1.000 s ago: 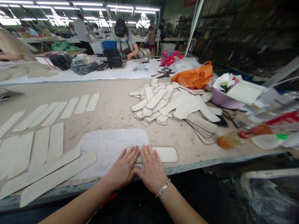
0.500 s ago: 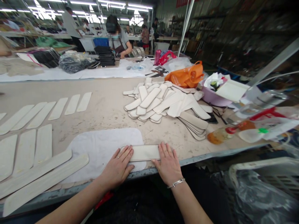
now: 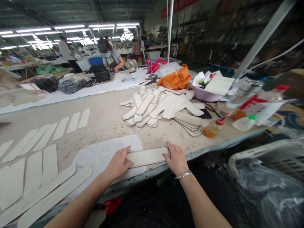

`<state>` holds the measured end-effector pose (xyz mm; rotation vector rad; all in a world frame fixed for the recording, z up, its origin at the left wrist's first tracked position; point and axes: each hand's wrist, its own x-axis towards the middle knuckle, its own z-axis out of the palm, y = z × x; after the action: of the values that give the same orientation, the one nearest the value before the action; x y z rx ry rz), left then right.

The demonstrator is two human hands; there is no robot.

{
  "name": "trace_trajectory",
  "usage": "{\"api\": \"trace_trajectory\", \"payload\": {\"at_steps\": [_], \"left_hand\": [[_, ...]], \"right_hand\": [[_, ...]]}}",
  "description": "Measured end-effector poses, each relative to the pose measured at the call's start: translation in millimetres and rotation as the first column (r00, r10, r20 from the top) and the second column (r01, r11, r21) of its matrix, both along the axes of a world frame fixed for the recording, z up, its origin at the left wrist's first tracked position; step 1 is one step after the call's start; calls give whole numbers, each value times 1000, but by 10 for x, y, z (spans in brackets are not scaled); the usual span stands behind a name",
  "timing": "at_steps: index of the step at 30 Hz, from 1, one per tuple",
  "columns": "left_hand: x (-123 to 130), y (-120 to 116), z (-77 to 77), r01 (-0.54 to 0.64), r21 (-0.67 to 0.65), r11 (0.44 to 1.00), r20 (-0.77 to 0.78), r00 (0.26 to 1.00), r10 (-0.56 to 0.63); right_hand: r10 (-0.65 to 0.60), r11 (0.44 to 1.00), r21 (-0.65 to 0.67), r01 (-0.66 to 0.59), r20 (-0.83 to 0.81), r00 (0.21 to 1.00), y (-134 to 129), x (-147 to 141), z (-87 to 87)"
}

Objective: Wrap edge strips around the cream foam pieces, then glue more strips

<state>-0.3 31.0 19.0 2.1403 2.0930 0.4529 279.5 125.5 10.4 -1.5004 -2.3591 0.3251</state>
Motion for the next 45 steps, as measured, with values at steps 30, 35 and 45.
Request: {"api": "trace_trajectory", "payload": {"at_steps": [30,35,45], "left_hand": [[834,-468,236,-85,-474,877,861,163,481],[892,-558,234,126,-622,772,755,-162,635],[929,-631,252,72,-641,764,764,-38,645]], "right_hand": [[-489,832,-550,-69,-786,378,174,14,125],[-496,829,-553,-83,-796,348,212,46,132],[-494,810,-572,-127,-784,375,210,66,137]]}}
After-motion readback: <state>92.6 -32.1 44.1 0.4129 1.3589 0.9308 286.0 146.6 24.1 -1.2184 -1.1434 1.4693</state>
